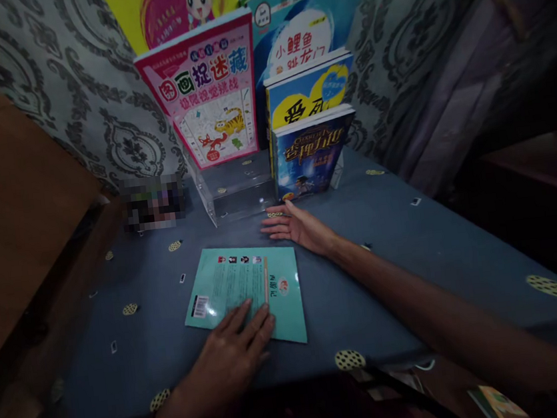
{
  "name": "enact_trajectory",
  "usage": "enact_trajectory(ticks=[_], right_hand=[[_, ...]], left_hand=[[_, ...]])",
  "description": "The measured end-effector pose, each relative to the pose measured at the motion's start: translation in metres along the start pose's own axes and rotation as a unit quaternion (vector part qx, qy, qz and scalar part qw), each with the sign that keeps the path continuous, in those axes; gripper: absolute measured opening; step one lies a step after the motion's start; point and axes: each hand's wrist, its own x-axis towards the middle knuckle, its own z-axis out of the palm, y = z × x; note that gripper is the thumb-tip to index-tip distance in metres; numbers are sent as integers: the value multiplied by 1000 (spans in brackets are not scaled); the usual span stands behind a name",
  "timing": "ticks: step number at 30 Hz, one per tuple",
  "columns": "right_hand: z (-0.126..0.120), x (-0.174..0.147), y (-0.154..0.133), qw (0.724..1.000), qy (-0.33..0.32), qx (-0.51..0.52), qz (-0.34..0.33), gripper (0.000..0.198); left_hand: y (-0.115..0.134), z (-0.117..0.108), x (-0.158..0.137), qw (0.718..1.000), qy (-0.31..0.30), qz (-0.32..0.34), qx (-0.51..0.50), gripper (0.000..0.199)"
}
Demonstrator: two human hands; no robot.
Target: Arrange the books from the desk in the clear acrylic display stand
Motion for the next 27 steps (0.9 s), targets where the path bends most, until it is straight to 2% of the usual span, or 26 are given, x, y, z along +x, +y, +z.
enact_trajectory(ticks=[3, 7, 12, 17, 23, 25, 27], right_hand=[[2, 0, 1, 1000, 5, 19, 3, 42], [4, 1, 3, 1000, 8, 20, 12, 36], [7, -1, 10, 999, -9, -40, -7, 35], [8, -6, 15, 986, -50, -150, -55, 54], [9, -8, 11, 968, -67, -224, -87, 57], [11, -12, 7, 953, -68, -276, -106, 53], [18, -18, 3, 918, -61, -366, -141, 47]], left_hand=[[-15, -7, 6, 994, -44, 24, -94, 60], [-37, -5, 31, 976, -109, 50, -179, 71], [-56, 9, 69, 971, -115, 31, -207, 70], [-76, 21, 78, 976, -95, -61, -187, 72], [-104, 30, 55, 964, -70, -215, -137, 72], [-106, 34, 44, 956, -59, -263, -119, 72], [-103, 39, 31, 945, -39, -308, -100, 72]])
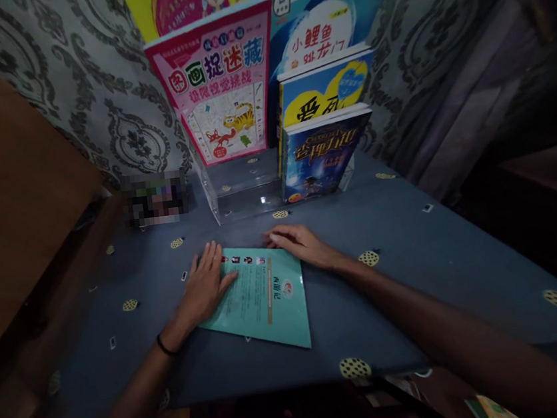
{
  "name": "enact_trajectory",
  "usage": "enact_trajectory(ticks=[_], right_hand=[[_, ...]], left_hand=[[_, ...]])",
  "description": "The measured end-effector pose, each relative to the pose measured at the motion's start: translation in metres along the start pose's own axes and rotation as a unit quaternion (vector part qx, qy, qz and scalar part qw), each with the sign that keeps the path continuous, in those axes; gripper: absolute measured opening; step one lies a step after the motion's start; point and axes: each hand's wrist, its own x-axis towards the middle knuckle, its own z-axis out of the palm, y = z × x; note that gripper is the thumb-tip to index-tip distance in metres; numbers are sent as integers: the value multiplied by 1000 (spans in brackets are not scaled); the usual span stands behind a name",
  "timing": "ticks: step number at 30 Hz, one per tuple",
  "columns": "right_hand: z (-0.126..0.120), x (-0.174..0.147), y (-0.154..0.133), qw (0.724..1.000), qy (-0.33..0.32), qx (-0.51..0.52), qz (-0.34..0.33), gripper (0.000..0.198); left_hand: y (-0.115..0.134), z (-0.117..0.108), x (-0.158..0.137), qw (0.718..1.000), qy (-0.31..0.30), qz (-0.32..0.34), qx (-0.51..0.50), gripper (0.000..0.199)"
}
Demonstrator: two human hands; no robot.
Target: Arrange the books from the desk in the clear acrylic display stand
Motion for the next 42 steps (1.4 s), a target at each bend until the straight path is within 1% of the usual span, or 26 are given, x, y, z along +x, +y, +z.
enact_trajectory(ticks=[2, 4, 6, 7, 9, 11, 13, 15, 16, 17, 19, 21, 23, 24, 26, 29, 31, 33, 35, 36, 39, 40, 42], right_hand=[[9, -6, -13, 992, 5, -119, -43, 41], [25, -15, -29, 975, -13, -205, -91, 40], [48, -25, -45, 962, -62, -235, -128, 45], [60, -30, -52, 955, -99, -243, -137, 53], [79, -39, -59, 943, -160, -256, -143, 68], [88, -44, -57, 934, -184, -276, -131, 76], [85, -45, -48, 931, -167, -303, -111, 75], [72, -45, -36, 930, -126, -335, -80, 71], [65, -45, -29, 929, -104, -351, -61, 70], [57, -46, -24, 926, -84, -365, -42, 69], [45, -48, -13, 921, -53, -386, -16, 67], [39, -52, -6, 920, -33, -391, -10, 64], [36, -56, -2, 922, -19, -386, -10, 61], [36, -58, -1, 924, -14, -382, -9, 60], [36, -60, -1, 929, -6, -371, -3, 59], [37, -62, -3, 936, 5, -351, 12, 59], [36, -63, -6, 944, 20, -328, 17, 59], [33, -63, -12, 957, 37, -287, 26, 56], [29, -64, -21, 974, 51, -216, 44, 54], [26, -64, -27, 982, 61, -171, 56, 57], [16, -65, -42, 993, 77, -39, 86, 72], [14, -65, -45, 993, 76, -7, 85, 73], [11, -64, -46, 993, 79, 43, 72, 69]], left_hand=[[-3, 6, -13, 999, 27, -28, 5, 72], [-4, 11, -26, 998, 46, -40, 3, 71], [-6, 16, -36, 997, 57, -44, -3, 68], [-6, 17, -39, 997, 60, -43, -6, 67], [-7, 21, -43, 997, 67, -38, -13, 65], [-8, 24, -43, 996, 74, -35, -16, 65], [-9, 26, -42, 996, 85, -37, -16, 66], [-10, 26, -41, 995, 92, -27, -12, 68], [-9, 25, -42, 996, 92, -13, -8, 69], [-9, 23, -43, 996, 88, 12, -5, 71], [-6, 18, -47, 993, 65, 95, 0, 79], [-1, 12, -52, 983, 41, 179, 5, 94], [6, 8, -55, 973, 37, 225, 15, 107], [8, 7, -55, 971, 41, 235, 22, 109], [13, 7, -56, 965, 49, 253, 42, 106], [16, 10, -59, 951, 74, 286, 88, 91], [16, 11, -64, 942, 110, 298, 113, 75], [16, 7, -67, 937, 147, 299, 105, 56], [16, -3, -66, 944, 176, 274, 47, 39], [17, -11, -65, 949, 189, 250, 3, 35], [19, -34, -56, 954, 218, 155, -132, 40], [19, -40, -53, 952, 225, 126, -167, 42], [18, -50, -48, 943, 233, 75, -225, 42]])
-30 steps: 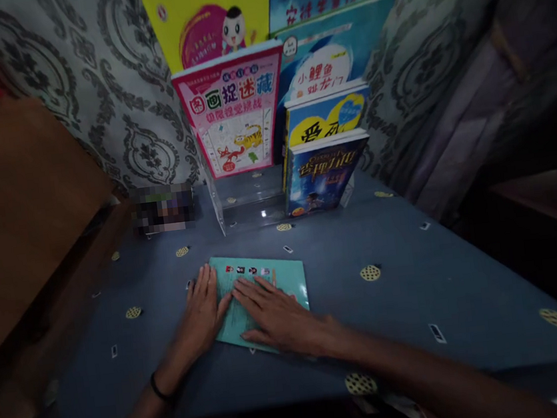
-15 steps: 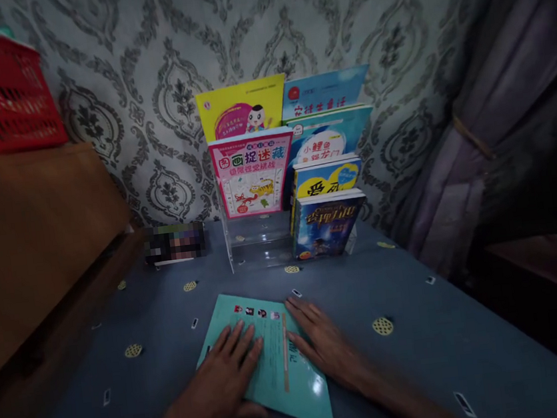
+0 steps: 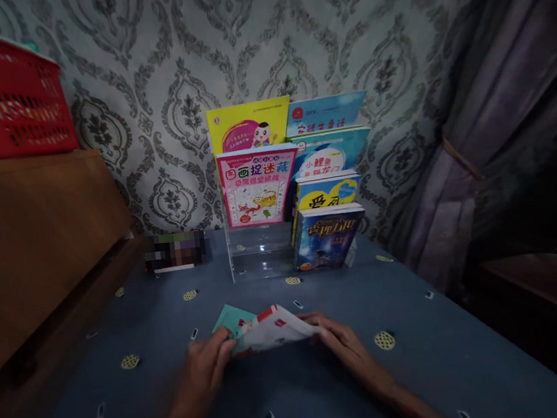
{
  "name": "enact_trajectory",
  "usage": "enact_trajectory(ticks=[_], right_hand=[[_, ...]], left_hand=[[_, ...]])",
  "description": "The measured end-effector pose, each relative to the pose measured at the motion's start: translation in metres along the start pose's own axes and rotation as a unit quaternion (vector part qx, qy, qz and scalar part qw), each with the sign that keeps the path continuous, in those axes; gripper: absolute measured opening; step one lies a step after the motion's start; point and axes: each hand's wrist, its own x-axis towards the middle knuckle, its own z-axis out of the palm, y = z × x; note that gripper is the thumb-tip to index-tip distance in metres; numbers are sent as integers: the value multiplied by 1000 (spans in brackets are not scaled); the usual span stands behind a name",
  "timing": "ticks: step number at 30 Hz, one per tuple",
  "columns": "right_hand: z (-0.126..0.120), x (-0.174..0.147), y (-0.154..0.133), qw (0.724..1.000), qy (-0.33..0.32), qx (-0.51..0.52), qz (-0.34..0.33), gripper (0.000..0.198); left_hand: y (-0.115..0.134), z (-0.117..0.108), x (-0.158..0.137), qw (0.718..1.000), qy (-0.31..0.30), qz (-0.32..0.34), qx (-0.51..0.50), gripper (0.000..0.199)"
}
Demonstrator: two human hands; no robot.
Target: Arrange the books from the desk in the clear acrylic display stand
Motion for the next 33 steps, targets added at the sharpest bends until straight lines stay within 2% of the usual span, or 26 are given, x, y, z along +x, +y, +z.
enact_trajectory(ticks=[5, 10, 13, 16, 18, 20, 23, 25, 28, 30, 33], right_hand=[[17, 10, 7, 992, 52, 112, 14, 73], [50, 25, 2, 979, -19, 204, 19, 56], [57, 33, -12, 982, -24, 188, -4, 52], [50, 38, -30, 990, -19, 126, -52, 45], [44, 39, -38, 994, -15, 77, -81, 38], [40, 37, -40, 995, -7, 32, -95, 32], [40, 33, -33, 995, -11, -25, -96, 24], [42, 31, -26, 993, -17, -59, -99, 20], [45, 31, -20, 991, -13, -90, -100, 19], [45, 34, -19, 990, -7, -101, -96, 19], [40, 45, -21, 987, 0, -121, -105, 22]], left_hand=[[-5, -8, 11, 985, 27, -121, -118, 47], [-10, -14, 16, 957, 81, -196, -198, 60], [-10, -17, 21, 943, 130, -213, -223, 66], [-9, -17, 25, 925, 193, -223, -242, 67], [-13, -10, 24, 916, 222, -234, -240, 65], [-21, 1, 17, 916, 224, -244, -224, 63], [-37, 16, 2, 924, 217, -258, -181, 57], [-47, 16, -7, 938, 181, -254, -154, 52], [-53, -5, -9, 970, 58, -205, -120, 46], [-52, -23, -3, 981, -12, -174, -89, 40], [-48, -44, 18, 986, -58, -156, -32, 31]])
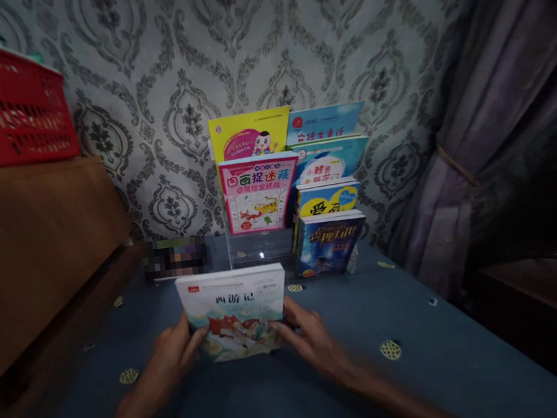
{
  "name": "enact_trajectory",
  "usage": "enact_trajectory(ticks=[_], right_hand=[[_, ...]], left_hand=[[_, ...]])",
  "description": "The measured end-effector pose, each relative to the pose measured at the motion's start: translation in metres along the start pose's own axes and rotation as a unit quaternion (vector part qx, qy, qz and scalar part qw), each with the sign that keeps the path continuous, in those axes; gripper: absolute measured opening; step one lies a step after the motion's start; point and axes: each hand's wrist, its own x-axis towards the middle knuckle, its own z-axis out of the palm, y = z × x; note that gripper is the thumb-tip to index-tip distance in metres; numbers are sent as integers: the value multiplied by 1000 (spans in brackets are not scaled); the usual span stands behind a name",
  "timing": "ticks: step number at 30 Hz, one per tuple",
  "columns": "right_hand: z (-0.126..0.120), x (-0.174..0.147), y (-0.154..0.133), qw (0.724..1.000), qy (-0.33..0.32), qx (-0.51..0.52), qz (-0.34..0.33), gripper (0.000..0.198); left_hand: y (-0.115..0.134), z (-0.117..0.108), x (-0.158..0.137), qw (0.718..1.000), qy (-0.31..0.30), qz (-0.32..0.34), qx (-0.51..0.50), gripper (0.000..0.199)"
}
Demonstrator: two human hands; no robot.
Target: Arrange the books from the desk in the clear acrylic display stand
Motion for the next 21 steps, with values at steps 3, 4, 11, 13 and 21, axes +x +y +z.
enact_trajectory(ticks=[3, 4, 11, 13, 21], right_hand=[[-15, 23, -2, 999, 21, -8, -34, 28], [-24, 33, -4, 998, 35, -13, -48, 30], [-112, 122, -40, 970, 132, -140, -150, 29], [-132, 144, -51, 957, 158, -175, -167, 31], [-156, 176, -55, 956, 163, -163, -181, 39]], left_hand=[[17, -13, 32, 997, 33, 24, 68, 28], [24, -17, 46, 994, 44, 43, 87, 27], [87, -53, 155, 958, 133, 156, 200, 19], [102, -61, 176, 947, 169, 173, 213, 19], [120, -64, 207, 941, 196, 170, 216, 23]])
